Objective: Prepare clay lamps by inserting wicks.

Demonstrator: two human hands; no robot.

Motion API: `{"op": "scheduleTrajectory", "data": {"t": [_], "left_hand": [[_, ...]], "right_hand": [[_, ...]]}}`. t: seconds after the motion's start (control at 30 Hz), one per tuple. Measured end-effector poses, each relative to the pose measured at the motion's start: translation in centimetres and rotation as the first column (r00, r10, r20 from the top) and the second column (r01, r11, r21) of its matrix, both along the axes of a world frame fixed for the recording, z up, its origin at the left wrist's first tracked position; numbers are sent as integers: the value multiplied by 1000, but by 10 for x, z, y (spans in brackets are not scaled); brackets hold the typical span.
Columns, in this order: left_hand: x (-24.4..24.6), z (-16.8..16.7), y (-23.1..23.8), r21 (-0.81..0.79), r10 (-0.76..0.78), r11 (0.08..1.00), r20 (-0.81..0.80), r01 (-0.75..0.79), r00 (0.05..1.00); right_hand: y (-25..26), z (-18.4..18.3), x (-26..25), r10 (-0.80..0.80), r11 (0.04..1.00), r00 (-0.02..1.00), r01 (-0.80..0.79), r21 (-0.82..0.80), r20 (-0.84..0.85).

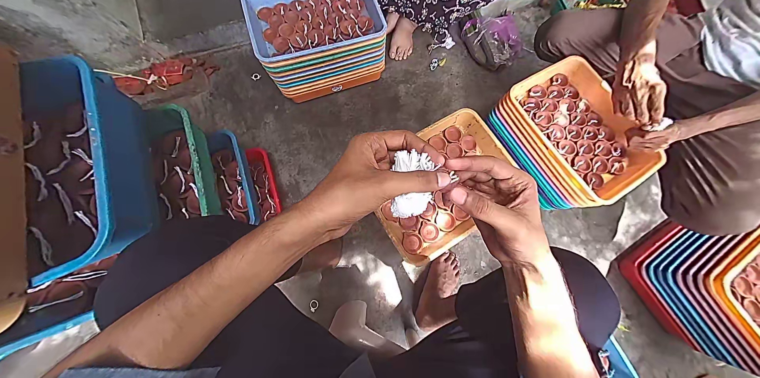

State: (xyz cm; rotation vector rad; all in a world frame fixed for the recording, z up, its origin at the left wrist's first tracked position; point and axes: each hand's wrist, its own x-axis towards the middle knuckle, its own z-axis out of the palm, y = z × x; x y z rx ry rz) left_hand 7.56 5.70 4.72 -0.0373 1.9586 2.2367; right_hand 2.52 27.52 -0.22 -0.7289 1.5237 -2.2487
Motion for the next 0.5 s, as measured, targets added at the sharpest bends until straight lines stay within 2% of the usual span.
{"op": "scheduleTrajectory", "data": {"t": [0.2,0.4,0.5], "left_hand": [[0,2,-5,-18,-52,998,23,52,998],[-6,-1,-13,-3,-168,985,153,171,974],[-7,-5,-16,-15,-208,977,163,213,965]], "right_hand": [[-2,-2,2,-35,999,999,36,30,-39],[3,1,-3,-13,997,998,16,70,-54],[8,3,-5,0,994,998,6,108,-55]]}}
